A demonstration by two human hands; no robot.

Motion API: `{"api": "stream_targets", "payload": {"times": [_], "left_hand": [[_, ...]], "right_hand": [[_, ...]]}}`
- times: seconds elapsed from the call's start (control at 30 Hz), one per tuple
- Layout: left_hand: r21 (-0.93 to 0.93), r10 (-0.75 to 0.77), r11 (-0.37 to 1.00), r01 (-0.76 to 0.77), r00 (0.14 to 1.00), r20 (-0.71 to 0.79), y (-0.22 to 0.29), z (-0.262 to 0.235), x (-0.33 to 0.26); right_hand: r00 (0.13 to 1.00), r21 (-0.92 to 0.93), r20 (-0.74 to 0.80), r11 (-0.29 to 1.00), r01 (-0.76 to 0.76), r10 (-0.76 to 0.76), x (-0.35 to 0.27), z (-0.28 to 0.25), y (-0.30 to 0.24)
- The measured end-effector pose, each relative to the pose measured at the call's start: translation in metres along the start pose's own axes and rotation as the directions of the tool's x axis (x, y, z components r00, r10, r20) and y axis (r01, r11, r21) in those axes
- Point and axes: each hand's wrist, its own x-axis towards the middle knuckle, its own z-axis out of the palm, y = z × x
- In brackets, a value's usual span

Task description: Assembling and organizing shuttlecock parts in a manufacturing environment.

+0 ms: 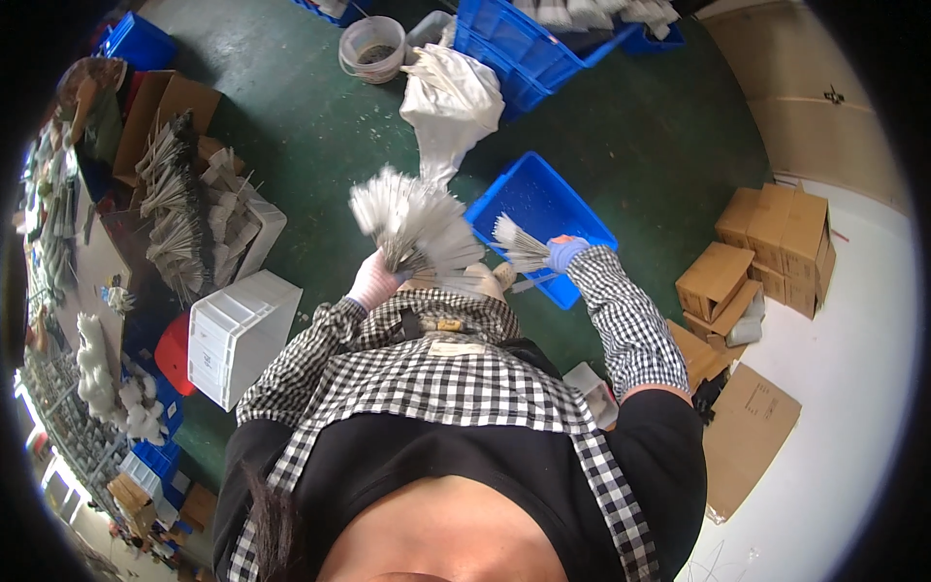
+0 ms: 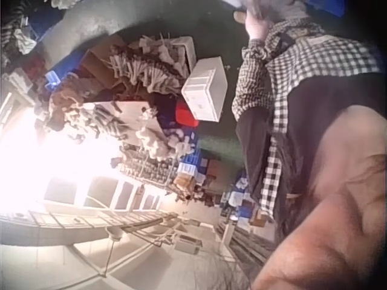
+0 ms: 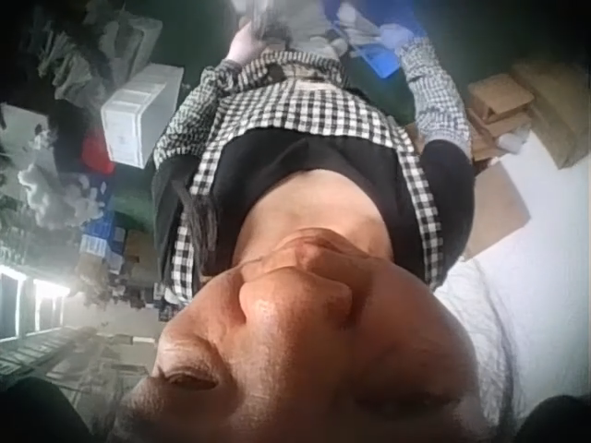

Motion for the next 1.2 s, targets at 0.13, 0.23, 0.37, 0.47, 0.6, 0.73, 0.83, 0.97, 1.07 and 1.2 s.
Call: {"api": "stream_targets", "payload": {"times": [0.13,0.23,0.37,0.47,0.6,0.73,0.83,0.97,1.07,1.2], "left_hand": [[-0.250,-0.011,0.967,-0.052,0.970,-0.243,-0.080,-0.040,-0.013],[-0.701,-0.371,0.692,0.176,0.919,-0.136,-0.057,-0.064,-0.004],[-0.704,-0.109,0.694,-0.149,0.945,-0.308,-0.058,-0.072,0.013],[-0.910,-0.276,0.374,-0.176,0.916,-0.291,-0.051,-0.072,0.028],[-0.882,-0.241,0.444,-0.158,0.927,-0.288,-0.041,-0.083,0.048],[-0.815,-0.193,0.565,-0.134,0.938,-0.288,-0.030,-0.081,0.083],[-0.715,-0.082,0.697,-0.060,0.983,-0.163,0.020,-0.105,0.095],[-0.586,-0.051,0.810,0.012,0.997,-0.050,0.017,-0.124,0.136],[-0.653,-0.070,0.757,-0.008,0.993,-0.092,0.017,-0.118,0.174],[-0.869,-0.251,0.460,0.182,0.965,0.069,0.056,-0.097,0.246]], "right_hand": [[0.961,0.447,-0.275,0.882,0.148,-0.022,-0.043,-0.060,-0.053],[0.967,0.847,-0.254,0.489,0.207,0.030,-0.037,-0.082,-0.082],[0.856,0.856,-0.504,-0.067,0.513,0.117,-0.045,-0.103,-0.114],[0.770,0.738,-0.620,-0.221,0.637,0.150,-0.044,-0.113,-0.131],[0.672,0.662,-0.735,-0.117,0.740,0.090,-0.044,-0.125,-0.126],[0.294,0.326,-0.942,0.244,0.913,0.161,-0.023,-0.138,-0.125],[0.822,0.351,-0.554,0.857,0.378,-0.135,0.002,-0.181,-0.074],[0.937,0.206,-0.348,0.974,0.093,-0.016,0.042,-0.188,0.010],[0.879,0.528,-0.449,0.841,0.115,0.162,0.026,-0.204,0.029],[0.590,0.617,-0.775,0.481,0.624,0.228,0.029,-0.208,-0.014]]}}
